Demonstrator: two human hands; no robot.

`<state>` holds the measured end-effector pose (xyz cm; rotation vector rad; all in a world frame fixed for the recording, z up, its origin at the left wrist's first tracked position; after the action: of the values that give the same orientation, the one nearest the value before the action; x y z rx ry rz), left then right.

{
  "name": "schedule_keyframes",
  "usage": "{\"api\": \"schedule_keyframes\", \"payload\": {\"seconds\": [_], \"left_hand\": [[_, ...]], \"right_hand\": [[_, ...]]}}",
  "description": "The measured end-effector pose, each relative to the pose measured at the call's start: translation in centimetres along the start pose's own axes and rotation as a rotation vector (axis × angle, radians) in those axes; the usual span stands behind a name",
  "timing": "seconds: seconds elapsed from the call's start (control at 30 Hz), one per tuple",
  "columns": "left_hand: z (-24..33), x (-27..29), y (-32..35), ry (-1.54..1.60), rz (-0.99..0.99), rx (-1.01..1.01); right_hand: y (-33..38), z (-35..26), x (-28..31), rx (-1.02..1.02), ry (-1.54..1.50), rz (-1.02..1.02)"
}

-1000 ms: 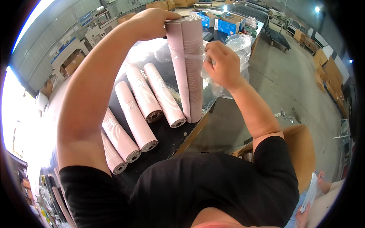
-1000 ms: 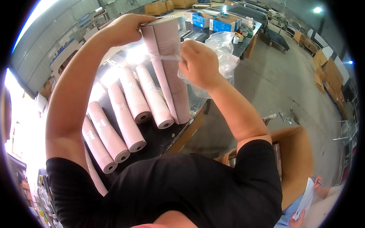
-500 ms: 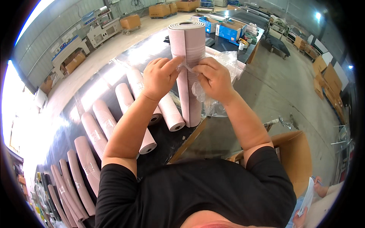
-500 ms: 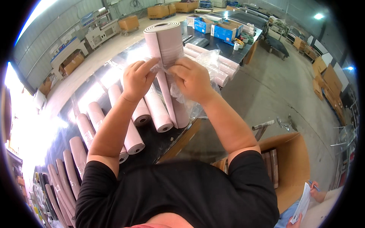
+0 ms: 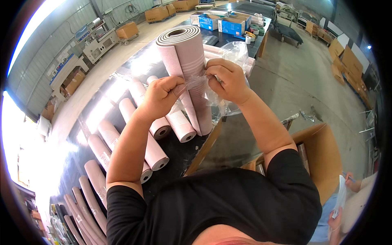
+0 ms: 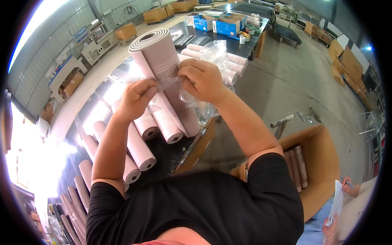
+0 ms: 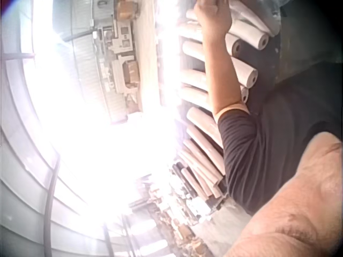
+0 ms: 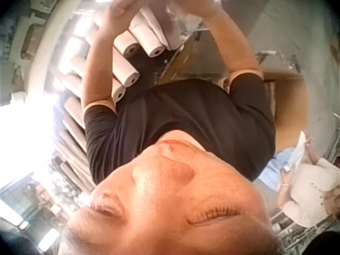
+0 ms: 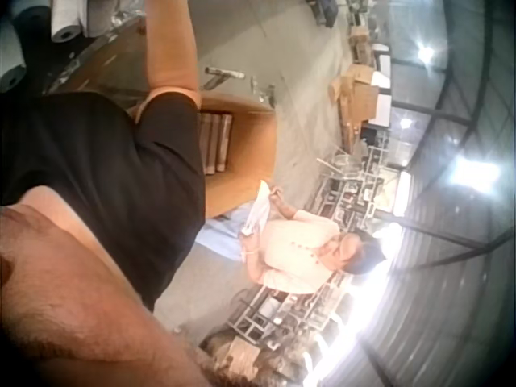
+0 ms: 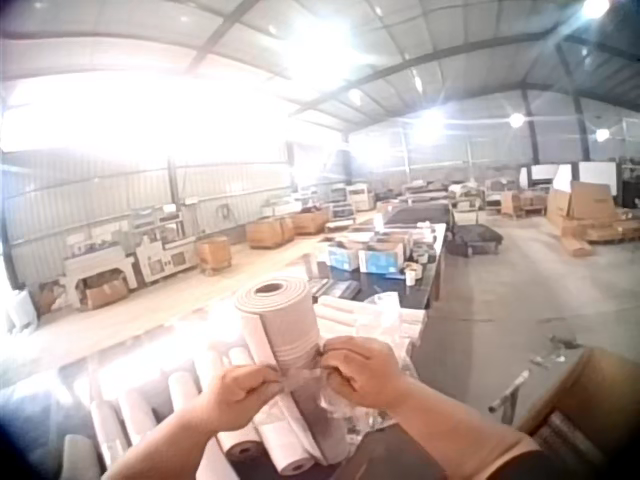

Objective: The person wraps individual rolls of material with clear plastic and places them into a cardboard box, occasionally referring to paperwork on the table.

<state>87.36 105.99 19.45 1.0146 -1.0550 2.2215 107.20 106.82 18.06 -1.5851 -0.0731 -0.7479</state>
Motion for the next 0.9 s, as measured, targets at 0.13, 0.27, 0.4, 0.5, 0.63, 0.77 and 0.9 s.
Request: {"api": "schedule_keyframes", "payload": {"seconds": [0.13, 0.27, 0.4, 0.5, 0.63, 0.77, 0.9], "left_hand": [[0.1, 0.3, 0.0, -0.011, -0.102, 0.020], [0.4, -0.6, -0.1, -0.248, -0.314, 0.121], [-1.6, -2.8, 0.4, -0.314, -0.323, 0.185], [-3.8, -7.3, 2.7, -0.445, -0.321, 0.268], [-7.9, -16.4, 7.6, -0.414, -0.369, 0.377], [-9.6, -18.0, 7.6, -0.244, -0.220, 0.398], [-13.2, -19.9, 8.0, -0.233, -0.313, 0.529]], "right_hand": [[-1.1, 0.3, 0.3, -0.083, -0.111, -0.206], [-0.9, 1.1, -0.2, -0.126, -0.125, -0.482], [1.3, 1.2, -1.1, -0.117, -0.071, -0.593], [6.9, 1.8, -4.7, -0.162, -0.022, -0.564], [16.3, 1.4, -10.3, -0.283, 0.028, -0.609], [18.3, 1.6, -11.2, -0.557, -0.077, -0.498], [19.5, 2.5, -13.3, -0.668, -0.077, -0.804]]}}
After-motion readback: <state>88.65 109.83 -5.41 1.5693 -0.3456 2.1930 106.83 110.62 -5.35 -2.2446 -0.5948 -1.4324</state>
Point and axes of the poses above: each hand's wrist, its own y-axis away from the middle knuckle, its own x-axis out of the back of the hand, z = x × y, the point moved 5 cm from there along -y, towards the middle knuckle, and after that the axes turned 13 degrees about -z, right-handed, at the moved point
